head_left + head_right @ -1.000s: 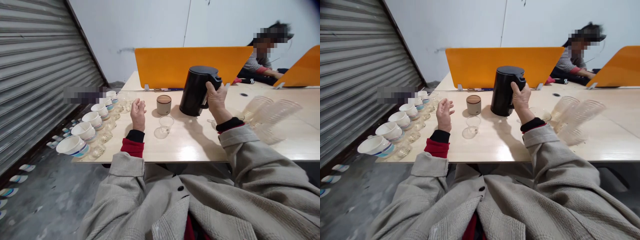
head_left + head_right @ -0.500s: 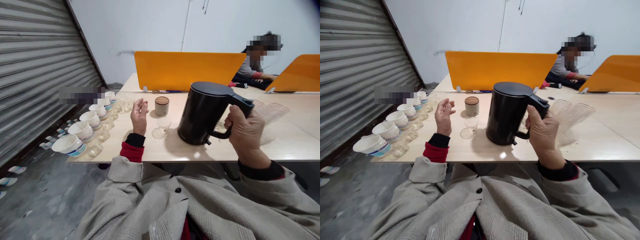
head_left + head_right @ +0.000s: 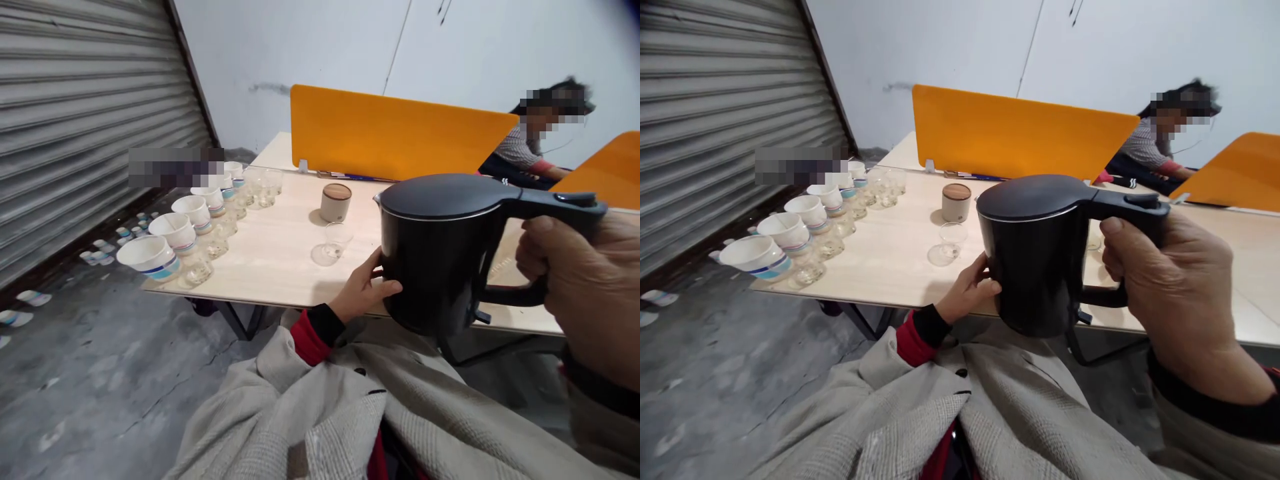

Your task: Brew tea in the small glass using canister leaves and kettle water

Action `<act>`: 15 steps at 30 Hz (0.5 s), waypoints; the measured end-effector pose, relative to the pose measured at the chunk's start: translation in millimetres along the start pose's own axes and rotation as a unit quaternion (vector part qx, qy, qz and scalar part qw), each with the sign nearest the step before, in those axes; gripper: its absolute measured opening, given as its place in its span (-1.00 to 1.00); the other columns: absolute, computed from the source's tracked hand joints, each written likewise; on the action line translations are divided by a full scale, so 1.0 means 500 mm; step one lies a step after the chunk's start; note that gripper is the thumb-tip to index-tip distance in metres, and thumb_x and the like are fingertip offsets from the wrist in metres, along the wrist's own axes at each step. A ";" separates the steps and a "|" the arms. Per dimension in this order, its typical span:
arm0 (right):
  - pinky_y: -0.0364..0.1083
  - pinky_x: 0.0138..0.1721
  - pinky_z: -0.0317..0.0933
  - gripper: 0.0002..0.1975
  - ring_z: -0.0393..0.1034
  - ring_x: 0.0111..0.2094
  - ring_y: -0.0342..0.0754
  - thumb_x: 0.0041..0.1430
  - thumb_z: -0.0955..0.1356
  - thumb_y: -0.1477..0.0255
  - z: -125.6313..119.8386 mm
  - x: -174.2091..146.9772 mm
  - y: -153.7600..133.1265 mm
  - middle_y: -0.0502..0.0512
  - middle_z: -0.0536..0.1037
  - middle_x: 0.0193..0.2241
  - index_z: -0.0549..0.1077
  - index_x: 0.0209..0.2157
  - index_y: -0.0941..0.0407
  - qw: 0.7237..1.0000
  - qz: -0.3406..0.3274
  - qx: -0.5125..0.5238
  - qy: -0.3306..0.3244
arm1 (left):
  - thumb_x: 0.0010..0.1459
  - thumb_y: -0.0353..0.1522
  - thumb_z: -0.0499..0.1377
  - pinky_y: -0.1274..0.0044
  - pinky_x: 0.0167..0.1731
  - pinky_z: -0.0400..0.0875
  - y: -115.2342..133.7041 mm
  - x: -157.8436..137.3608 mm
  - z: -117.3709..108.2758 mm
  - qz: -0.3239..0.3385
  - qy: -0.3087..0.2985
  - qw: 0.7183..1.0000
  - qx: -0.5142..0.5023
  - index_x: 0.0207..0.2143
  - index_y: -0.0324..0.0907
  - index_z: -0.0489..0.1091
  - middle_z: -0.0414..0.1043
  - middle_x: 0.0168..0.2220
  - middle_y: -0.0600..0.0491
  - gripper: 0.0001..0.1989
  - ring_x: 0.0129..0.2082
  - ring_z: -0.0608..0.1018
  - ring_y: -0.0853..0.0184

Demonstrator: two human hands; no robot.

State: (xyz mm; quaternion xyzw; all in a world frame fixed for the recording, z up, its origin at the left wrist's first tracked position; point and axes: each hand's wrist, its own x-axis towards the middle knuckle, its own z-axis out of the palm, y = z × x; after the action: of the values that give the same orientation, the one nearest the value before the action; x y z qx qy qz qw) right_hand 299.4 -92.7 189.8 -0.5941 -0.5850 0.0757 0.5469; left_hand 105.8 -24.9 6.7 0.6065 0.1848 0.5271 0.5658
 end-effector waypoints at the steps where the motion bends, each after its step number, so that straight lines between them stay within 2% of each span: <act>1: -0.13 -0.69 0.00 -0.71 0.15 -0.67 -0.18 0.20 0.46 0.29 -0.001 0.006 -0.006 -0.07 0.35 -0.66 0.40 -0.53 0.06 1.000 -0.005 -0.012 -0.011 | 0.13 0.02 0.43 0.19 0.19 0.46 -0.001 0.003 -0.001 -0.003 0.008 1.000 -0.005 0.38 -0.10 0.28 0.44 0.27 -0.16 -0.12 0.22 0.50 -0.03; 4: -0.14 -0.68 -0.04 -0.71 0.14 -0.64 -0.20 0.24 0.47 0.29 -0.001 0.028 -0.020 -0.05 0.38 -0.61 0.42 -0.50 0.07 0.998 -0.023 -0.042 -0.050 | 0.00 0.06 0.49 0.29 0.03 0.55 -0.001 0.002 -0.003 -0.020 0.029 0.999 -0.009 0.27 -0.14 0.38 0.51 0.15 -0.15 -0.13 0.11 0.55 0.03; 8: -0.15 -0.68 -0.03 -0.74 0.18 -0.62 -0.19 0.24 0.48 0.31 0.011 0.060 -0.039 -0.05 0.38 -0.60 0.44 -0.48 0.07 0.992 -0.045 -0.076 -0.089 | -0.01 0.10 0.47 0.39 -0.14 0.55 0.001 -0.007 -0.001 -0.039 0.042 0.998 -0.023 0.18 -0.16 0.42 0.53 0.09 -0.16 -0.16 0.06 0.57 0.05; 10: -0.17 -0.68 -0.05 -0.70 0.15 -0.63 -0.20 0.24 0.48 0.30 0.023 0.074 -0.051 -0.05 0.34 -0.63 0.42 -0.52 0.07 0.990 -0.050 -0.087 -0.103 | -0.01 0.11 0.47 0.35 -0.10 0.56 0.001 -0.011 0.000 -0.039 0.044 0.998 -0.035 0.16 -0.16 0.42 0.54 0.08 -0.16 -0.19 0.08 0.57 0.04; 15: -0.19 -0.72 -0.09 -0.66 0.10 -0.65 -0.22 0.23 0.48 0.30 0.064 0.095 -0.084 -0.05 0.31 -0.65 0.39 -0.55 0.08 0.983 -0.023 -0.112 -0.142 | 0.02 0.06 0.48 0.18 0.14 0.48 -0.010 -0.013 0.003 -0.037 0.058 0.995 -0.074 0.14 -0.18 0.41 0.53 0.13 -0.19 -0.22 0.15 0.56 0.01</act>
State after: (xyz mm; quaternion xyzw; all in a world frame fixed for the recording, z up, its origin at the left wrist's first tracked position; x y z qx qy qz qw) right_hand 264.9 -49.8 234.7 -0.6207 -0.6752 0.0806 0.3904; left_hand 106.4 -29.8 0.0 0.5244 0.2004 0.5519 0.6167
